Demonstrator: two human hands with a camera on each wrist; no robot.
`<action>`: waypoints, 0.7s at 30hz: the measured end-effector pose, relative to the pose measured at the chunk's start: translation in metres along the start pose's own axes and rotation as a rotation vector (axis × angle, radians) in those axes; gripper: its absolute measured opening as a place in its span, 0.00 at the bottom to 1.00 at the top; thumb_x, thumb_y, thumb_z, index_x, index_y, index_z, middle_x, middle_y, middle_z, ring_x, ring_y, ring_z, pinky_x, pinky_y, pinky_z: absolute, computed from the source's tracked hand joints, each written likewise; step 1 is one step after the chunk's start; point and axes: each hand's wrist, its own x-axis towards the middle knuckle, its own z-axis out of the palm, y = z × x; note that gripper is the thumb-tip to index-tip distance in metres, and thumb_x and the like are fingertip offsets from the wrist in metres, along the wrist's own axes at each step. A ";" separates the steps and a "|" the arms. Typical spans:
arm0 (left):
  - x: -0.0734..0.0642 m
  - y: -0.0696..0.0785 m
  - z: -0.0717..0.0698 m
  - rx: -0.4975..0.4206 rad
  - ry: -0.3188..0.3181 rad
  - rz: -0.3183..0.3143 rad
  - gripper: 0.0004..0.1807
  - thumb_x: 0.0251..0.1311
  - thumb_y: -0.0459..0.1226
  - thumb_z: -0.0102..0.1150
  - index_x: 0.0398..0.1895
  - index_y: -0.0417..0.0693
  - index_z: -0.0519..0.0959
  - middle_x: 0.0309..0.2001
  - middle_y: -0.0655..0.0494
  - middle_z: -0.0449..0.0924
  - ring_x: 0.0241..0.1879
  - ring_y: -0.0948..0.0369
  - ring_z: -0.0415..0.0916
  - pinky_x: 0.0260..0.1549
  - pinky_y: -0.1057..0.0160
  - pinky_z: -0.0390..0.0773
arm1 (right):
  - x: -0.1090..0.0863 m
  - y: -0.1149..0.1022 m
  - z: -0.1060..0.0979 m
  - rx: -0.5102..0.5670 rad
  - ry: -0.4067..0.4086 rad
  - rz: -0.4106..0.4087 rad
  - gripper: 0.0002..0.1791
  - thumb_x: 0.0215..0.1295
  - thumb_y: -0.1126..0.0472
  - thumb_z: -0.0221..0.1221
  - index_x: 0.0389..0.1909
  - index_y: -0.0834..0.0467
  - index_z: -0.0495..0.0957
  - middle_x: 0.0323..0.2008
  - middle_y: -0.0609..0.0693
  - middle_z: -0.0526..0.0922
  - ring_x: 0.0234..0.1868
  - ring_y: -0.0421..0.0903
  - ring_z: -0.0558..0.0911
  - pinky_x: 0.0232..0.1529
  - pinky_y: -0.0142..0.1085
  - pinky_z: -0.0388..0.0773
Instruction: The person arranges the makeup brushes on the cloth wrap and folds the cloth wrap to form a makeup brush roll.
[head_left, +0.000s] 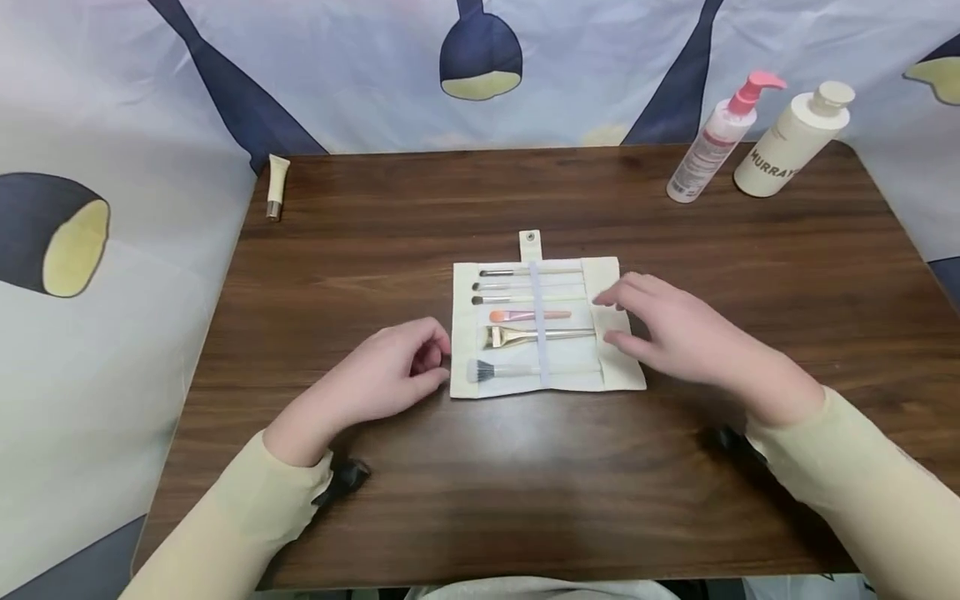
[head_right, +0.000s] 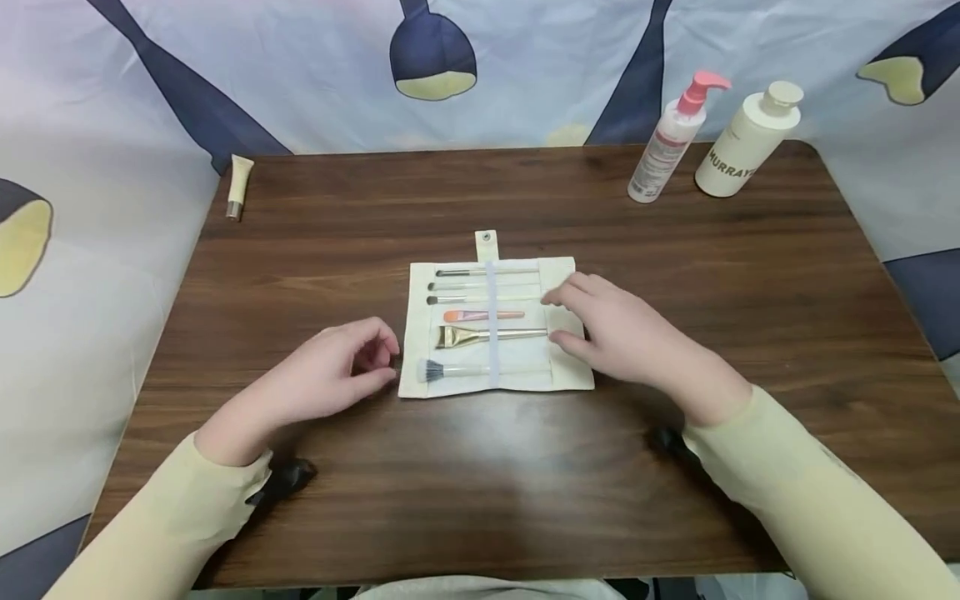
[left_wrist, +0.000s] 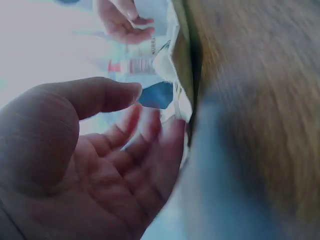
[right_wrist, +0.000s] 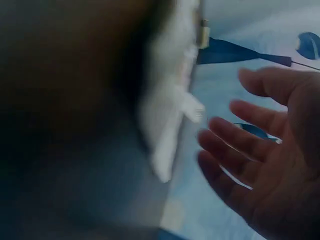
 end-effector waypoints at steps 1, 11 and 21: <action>-0.002 0.004 -0.001 0.106 0.023 0.023 0.15 0.60 0.39 0.71 0.47 0.50 0.77 0.41 0.59 0.78 0.41 0.59 0.76 0.44 0.58 0.78 | -0.009 -0.001 0.001 -0.024 0.012 -0.014 0.21 0.64 0.59 0.70 0.55 0.60 0.79 0.50 0.52 0.82 0.52 0.51 0.81 0.52 0.51 0.81; 0.006 0.018 0.010 0.473 0.036 0.129 0.11 0.57 0.37 0.67 0.41 0.51 0.76 0.45 0.59 0.74 0.48 0.55 0.72 0.42 0.55 0.77 | -0.038 -0.010 0.016 -0.188 -0.099 -0.044 0.38 0.53 0.53 0.78 0.63 0.58 0.73 0.56 0.51 0.81 0.57 0.53 0.79 0.50 0.53 0.80; 0.014 0.007 -0.004 0.247 0.079 -0.007 0.03 0.69 0.40 0.62 0.38 0.59 0.78 0.30 0.65 0.78 0.31 0.60 0.73 0.32 0.57 0.76 | -0.029 -0.001 0.014 -0.094 -0.034 0.031 0.20 0.60 0.65 0.70 0.53 0.56 0.81 0.42 0.50 0.85 0.42 0.46 0.82 0.42 0.47 0.82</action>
